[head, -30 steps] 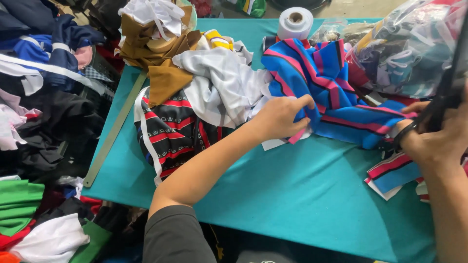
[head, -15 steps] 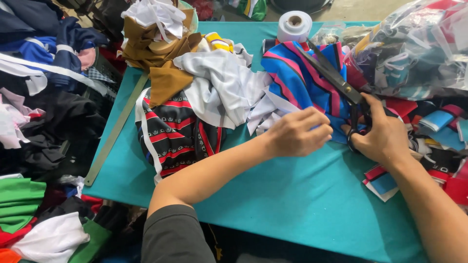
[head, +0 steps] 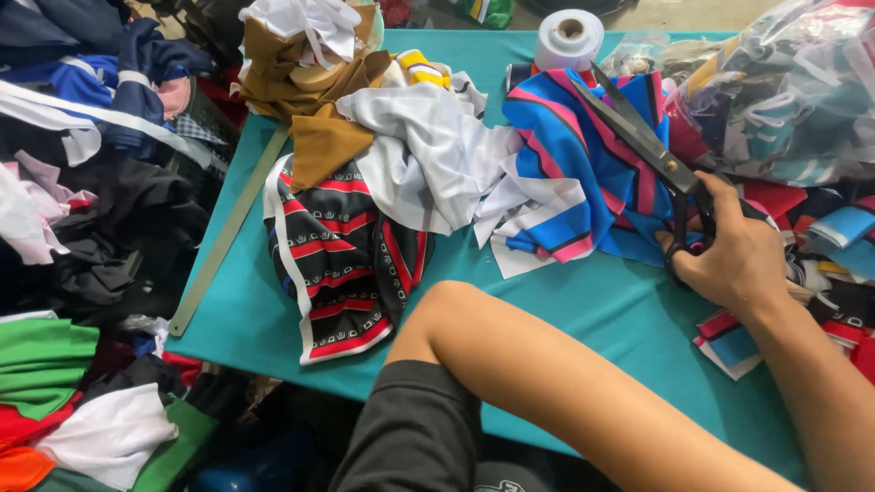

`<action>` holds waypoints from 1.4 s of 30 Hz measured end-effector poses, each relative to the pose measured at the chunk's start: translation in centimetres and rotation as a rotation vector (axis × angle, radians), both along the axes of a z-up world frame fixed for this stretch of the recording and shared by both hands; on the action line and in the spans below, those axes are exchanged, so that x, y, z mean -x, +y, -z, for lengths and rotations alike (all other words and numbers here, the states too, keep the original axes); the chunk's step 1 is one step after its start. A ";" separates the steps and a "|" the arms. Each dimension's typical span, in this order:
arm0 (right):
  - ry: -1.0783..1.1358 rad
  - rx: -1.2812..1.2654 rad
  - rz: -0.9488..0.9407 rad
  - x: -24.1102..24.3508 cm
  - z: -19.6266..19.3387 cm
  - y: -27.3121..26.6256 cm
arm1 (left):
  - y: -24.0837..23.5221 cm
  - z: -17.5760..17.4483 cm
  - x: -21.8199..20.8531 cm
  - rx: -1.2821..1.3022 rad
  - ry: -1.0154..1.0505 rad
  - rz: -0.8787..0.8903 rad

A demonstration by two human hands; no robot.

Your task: Trimming and cutting pieces of striped fabric using large scissors on a work table in a factory setting.

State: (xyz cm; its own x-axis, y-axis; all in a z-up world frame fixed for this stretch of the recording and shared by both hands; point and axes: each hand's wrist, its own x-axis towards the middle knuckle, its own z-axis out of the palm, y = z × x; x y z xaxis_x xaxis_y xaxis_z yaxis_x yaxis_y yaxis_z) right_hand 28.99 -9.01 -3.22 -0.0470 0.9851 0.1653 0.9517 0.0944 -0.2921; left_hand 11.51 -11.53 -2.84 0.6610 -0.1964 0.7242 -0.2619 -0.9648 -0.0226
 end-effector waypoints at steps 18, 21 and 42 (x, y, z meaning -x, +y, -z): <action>-0.016 0.000 0.090 -0.1 0.7 -0.1 | -2.3 -4.3 2.0 0.088 -0.112 -0.013; 0.007 -0.001 0.114 -0.8 0.2 -0.3 | -1.9 -5.1 2.6 0.094 -0.132 0.014; 0.237 -0.232 -0.146 0.9 -0.3 -2.0 | 6.4 -5.8 13.6 0.742 0.786 -0.499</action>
State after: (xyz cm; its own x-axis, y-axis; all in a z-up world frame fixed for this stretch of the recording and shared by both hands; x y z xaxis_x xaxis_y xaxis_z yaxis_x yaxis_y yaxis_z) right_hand 28.06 -11.01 -2.92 -0.1179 0.9058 0.4071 0.8316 0.3141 -0.4580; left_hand -2.08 -5.11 3.01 0.8591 0.5046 -0.0858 0.4541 -0.6740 0.5827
